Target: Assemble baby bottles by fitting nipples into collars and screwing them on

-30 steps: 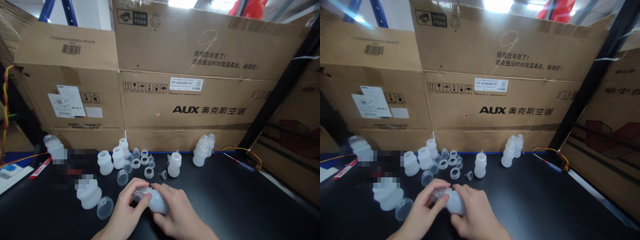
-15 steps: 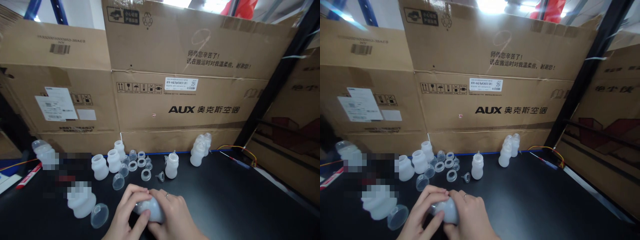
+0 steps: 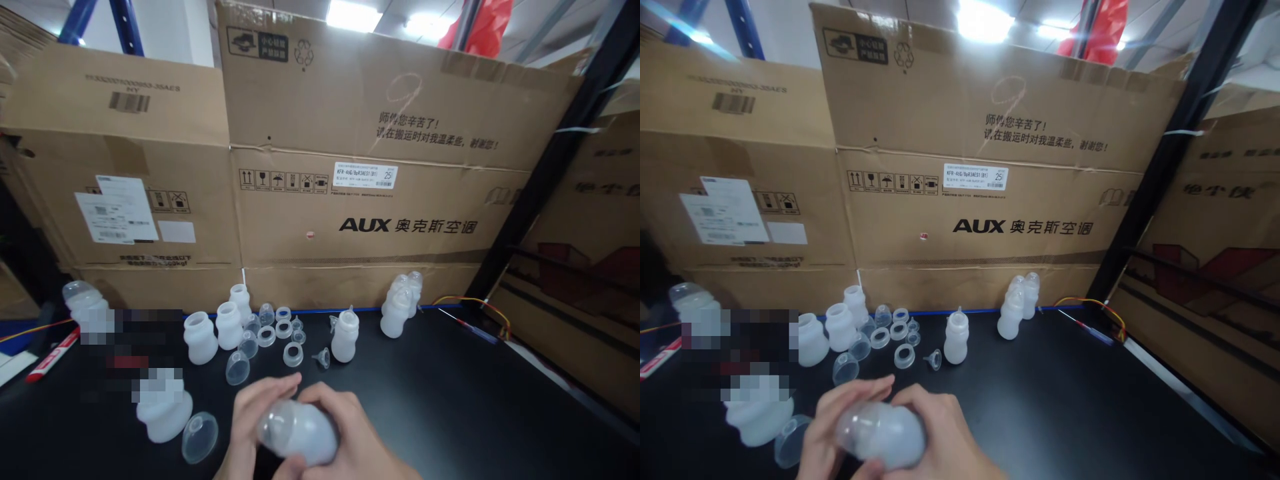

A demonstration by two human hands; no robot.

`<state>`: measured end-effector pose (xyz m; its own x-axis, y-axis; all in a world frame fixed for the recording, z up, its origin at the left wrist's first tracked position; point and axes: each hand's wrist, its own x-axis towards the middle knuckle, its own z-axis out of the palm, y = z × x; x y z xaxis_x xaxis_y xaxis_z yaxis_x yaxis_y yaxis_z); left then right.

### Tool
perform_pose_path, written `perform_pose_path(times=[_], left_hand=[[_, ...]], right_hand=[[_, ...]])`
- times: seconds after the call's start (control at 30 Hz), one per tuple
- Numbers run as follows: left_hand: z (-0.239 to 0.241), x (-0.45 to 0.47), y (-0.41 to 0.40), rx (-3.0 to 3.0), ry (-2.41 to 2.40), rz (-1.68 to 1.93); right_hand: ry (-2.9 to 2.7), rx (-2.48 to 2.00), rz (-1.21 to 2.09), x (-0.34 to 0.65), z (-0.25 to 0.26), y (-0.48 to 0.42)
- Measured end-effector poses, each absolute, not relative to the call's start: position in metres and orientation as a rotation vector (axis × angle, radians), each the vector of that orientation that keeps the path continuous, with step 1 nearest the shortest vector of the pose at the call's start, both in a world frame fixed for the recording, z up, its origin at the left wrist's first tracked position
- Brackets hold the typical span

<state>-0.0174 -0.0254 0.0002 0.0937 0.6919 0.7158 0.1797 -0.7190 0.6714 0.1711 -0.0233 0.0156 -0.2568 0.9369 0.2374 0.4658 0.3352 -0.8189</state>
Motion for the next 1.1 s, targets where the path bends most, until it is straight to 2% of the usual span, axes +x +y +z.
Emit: perform_pose_path(times=[0.07,0.17,0.23,0.47,0.57,0.83,1.1], left_hand=[[-0.003,-0.017,-0.022,1.933,0.881,1.646],[-0.003,-0.025,-0.012,2.206,1.069,1.297],[-0.001,-0.032,-0.005,2.41,1.183,1.074],[0.001,-0.043,0.002,2.745,1.4,0.784],[-0.002,-0.044,0.005,2.769,1.489,0.743],[-0.006,-0.048,0.01,2.722,1.787,0.851],[-0.009,-0.049,0.011,2.786,1.64,0.834]], right_hand=[[-1.821,-1.076,0.638,0.174,0.019,-0.017],[-1.677,-0.934,0.276,0.186,0.03,-0.002],[-1.524,-1.038,0.144,0.2,0.037,0.01],[-1.111,-1.404,0.256,0.243,0.036,0.042],[-1.181,-1.49,0.312,0.252,0.028,0.05],[-1.425,-1.887,0.113,0.265,0.017,0.059],[-1.515,-2.172,0.05,0.28,0.02,0.049]])
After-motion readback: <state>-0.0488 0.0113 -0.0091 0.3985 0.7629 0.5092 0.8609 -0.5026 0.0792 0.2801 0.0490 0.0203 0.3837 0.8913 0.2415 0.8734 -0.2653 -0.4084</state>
